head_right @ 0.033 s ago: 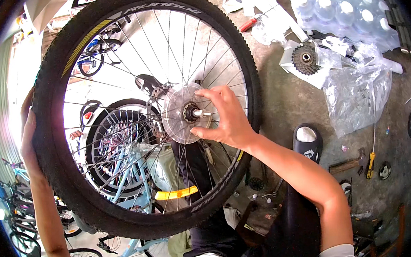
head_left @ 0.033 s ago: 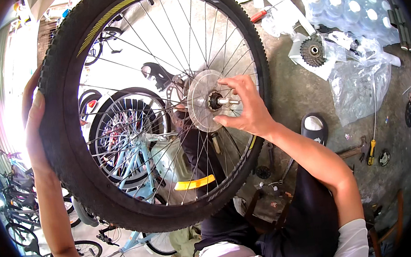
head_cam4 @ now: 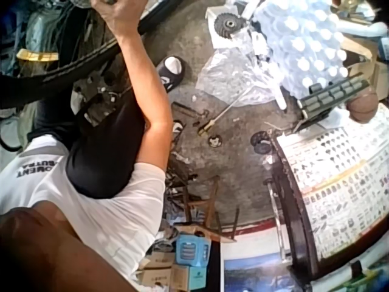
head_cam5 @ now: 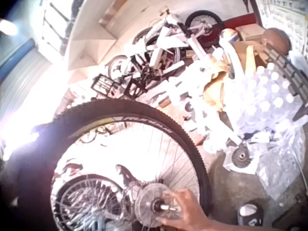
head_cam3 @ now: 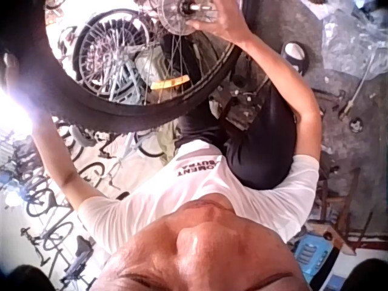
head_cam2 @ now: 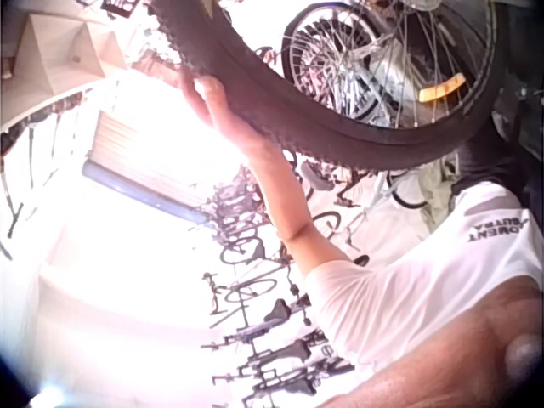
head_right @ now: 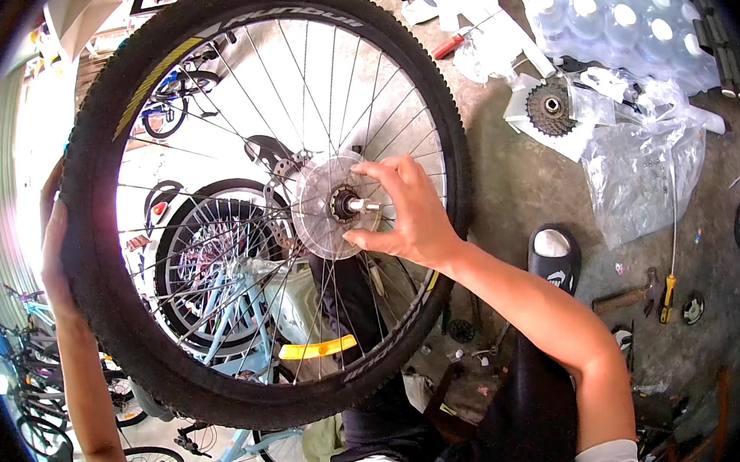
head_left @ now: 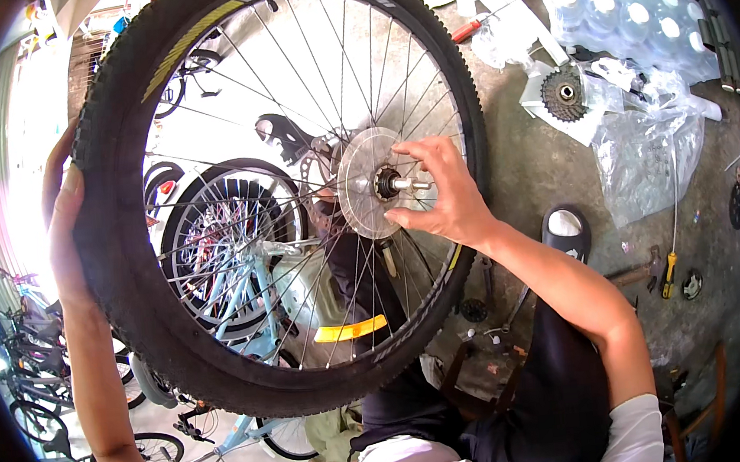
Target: The person uses pliers and a wrench to adjust spokes and parts on a bicycle wheel, then picks up and attaches a clear plastic disc to the hub.
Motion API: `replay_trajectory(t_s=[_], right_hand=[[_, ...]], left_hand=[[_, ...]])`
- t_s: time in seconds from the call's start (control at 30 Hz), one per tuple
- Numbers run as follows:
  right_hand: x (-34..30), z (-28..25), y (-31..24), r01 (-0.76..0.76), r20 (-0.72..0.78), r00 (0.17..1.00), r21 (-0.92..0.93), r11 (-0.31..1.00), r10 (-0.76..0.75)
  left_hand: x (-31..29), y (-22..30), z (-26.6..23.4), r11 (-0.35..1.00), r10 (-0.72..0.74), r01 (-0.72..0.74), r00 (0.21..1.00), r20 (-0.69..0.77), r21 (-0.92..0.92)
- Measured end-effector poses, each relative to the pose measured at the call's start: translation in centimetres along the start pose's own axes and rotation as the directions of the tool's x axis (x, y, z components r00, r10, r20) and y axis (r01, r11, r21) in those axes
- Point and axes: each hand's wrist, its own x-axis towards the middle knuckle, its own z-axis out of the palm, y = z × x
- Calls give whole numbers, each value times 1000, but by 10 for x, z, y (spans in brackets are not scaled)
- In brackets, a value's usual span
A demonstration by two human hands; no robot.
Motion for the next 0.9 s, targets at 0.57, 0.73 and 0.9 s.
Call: replay_trajectory(t_s=[0.57, 0.73, 0.9], right_hand=[[-154, -17, 111, -935, 417, 292, 315, 164, 861], [-142, -16, 96, -944, 458, 242, 315, 98, 856], [-137, -25, 62, -867, 168, 448, 320, 381, 878]], left_hand=[[5, -75, -40, 994, -75, 71, 996, -50, -80], [13, -68, -22, 993, -117, 114, 988, -104, -28], [18, -101, -78, 973, -233, 226, 945, 229, 54]])
